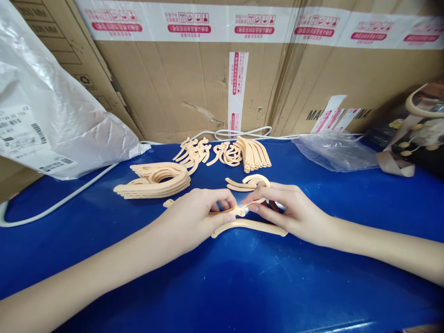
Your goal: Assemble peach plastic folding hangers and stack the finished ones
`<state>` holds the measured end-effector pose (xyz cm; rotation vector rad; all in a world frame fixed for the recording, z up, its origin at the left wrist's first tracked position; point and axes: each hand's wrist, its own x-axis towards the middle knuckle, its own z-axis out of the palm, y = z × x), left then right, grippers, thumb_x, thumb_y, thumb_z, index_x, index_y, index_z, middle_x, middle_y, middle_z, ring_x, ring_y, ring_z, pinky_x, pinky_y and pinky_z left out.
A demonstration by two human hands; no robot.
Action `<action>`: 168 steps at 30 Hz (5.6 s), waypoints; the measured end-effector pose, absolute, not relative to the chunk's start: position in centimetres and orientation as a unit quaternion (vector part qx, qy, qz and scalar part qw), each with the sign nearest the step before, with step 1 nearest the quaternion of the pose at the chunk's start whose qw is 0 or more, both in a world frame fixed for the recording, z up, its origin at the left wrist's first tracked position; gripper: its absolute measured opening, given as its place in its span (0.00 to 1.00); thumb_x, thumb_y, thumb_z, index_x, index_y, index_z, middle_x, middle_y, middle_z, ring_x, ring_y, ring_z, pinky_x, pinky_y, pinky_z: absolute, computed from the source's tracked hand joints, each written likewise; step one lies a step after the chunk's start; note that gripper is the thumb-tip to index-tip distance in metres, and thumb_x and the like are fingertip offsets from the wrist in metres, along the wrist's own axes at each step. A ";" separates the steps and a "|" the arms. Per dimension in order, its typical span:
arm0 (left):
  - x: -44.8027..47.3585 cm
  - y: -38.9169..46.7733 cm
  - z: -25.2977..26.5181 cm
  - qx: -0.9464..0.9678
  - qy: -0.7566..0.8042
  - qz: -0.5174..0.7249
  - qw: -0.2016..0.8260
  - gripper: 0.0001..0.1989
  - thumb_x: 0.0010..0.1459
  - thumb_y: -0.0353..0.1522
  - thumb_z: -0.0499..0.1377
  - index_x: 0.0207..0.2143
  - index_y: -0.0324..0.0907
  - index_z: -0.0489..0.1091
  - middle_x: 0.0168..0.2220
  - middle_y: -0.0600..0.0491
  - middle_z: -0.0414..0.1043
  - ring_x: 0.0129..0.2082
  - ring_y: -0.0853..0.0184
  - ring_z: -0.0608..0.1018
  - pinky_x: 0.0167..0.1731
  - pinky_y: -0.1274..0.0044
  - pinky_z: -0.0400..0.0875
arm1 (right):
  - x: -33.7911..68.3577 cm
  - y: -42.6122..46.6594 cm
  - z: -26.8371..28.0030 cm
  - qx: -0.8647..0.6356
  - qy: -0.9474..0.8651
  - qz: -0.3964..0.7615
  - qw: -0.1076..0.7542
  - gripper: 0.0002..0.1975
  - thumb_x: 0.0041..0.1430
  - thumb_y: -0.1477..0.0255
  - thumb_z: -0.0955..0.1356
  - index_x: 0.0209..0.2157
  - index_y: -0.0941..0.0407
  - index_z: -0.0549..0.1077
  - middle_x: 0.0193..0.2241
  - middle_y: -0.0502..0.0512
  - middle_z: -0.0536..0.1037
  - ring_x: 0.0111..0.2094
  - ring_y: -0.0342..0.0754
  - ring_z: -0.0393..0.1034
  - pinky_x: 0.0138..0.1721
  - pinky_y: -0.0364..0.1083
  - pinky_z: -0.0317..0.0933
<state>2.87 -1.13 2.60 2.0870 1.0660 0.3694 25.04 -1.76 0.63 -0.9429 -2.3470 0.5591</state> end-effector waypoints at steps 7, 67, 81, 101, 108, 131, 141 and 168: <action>3.2 -0.7 3.0 0.719 0.443 0.182 0.504 0.05 0.53 0.33 0.58 0.32 0.41 0.66 0.29 0.57 0.68 0.24 0.72 0.69 0.21 0.82 0.63 | 25.7 -1.6 1.0 -0.331 -0.891 0.145 0.276 0.16 0.65 0.72 0.62 0.54 0.56 0.66 0.38 0.53 0.75 0.36 0.42 0.68 0.37 0.41 0.61; 1.7 -0.4 1.7 0.541 0.417 0.237 0.690 0.13 0.60 0.37 0.58 0.43 0.40 0.76 0.17 0.59 0.65 0.15 0.76 0.73 0.17 0.87 0.68 | 24.6 -2.3 0.0 -0.359 -0.912 0.095 0.174 0.20 0.69 0.62 0.56 0.31 0.57 0.70 0.24 0.51 0.74 0.23 0.41 0.67 0.25 0.40 0.54; 1.5 -0.1 1.7 0.585 0.393 0.178 0.687 0.15 0.61 0.38 0.57 0.45 0.40 0.76 0.18 0.59 0.62 0.16 0.76 0.71 0.18 0.86 0.69 | 24.8 -2.4 -0.5 -0.357 -0.909 0.044 0.211 0.15 0.67 0.64 0.60 0.35 0.57 0.74 0.29 0.51 0.78 0.29 0.43 0.72 0.30 0.41 0.60; 1.7 0.0 1.8 0.586 0.405 0.157 0.684 0.16 0.59 0.38 0.58 0.46 0.39 0.75 0.21 0.55 0.69 0.24 0.70 0.74 0.20 0.84 0.72 | 25.0 -2.7 -0.7 -0.346 -0.913 -0.055 0.208 0.17 0.67 0.63 0.60 0.36 0.56 0.77 0.22 0.49 0.71 0.24 0.42 0.67 0.25 0.42 0.53; 1.8 -0.1 2.0 0.571 0.420 0.162 0.686 0.11 0.58 0.36 0.59 0.37 0.38 0.77 0.25 0.54 0.71 0.25 0.71 0.74 0.19 0.85 0.71 | 24.8 -2.8 -0.6 -0.346 -0.917 -0.047 0.195 0.18 0.68 0.64 0.58 0.37 0.56 0.76 0.21 0.48 0.72 0.21 0.41 0.66 0.23 0.42 0.51; 1.7 -0.1 1.6 0.518 0.443 0.215 0.699 0.18 0.54 0.31 0.65 0.49 0.46 0.72 0.34 0.55 0.79 0.35 0.69 0.80 0.32 0.82 0.71 | 24.7 -2.7 -0.3 -0.350 -0.914 0.009 0.203 0.17 0.68 0.65 0.60 0.35 0.57 0.77 0.23 0.50 0.75 0.24 0.41 0.70 0.25 0.41 0.54; 1.4 0.2 2.0 0.463 0.439 0.252 0.728 0.16 0.52 0.29 0.66 0.45 0.44 0.75 0.35 0.54 0.80 0.35 0.71 0.80 0.36 0.83 0.72 | 24.7 -2.7 -0.3 -0.360 -0.906 0.023 0.222 0.16 0.67 0.66 0.60 0.32 0.57 0.75 0.23 0.49 0.76 0.23 0.39 0.69 0.25 0.40 0.54; 1.4 0.1 1.2 0.540 0.431 0.204 0.694 0.12 0.58 0.38 0.61 0.41 0.42 0.76 0.30 0.52 0.78 0.32 0.68 0.79 0.28 0.82 0.74 | 24.6 -2.8 -0.6 -0.343 -0.915 -0.064 0.204 0.18 0.68 0.63 0.59 0.34 0.56 0.77 0.21 0.49 0.73 0.23 0.40 0.68 0.25 0.41 0.54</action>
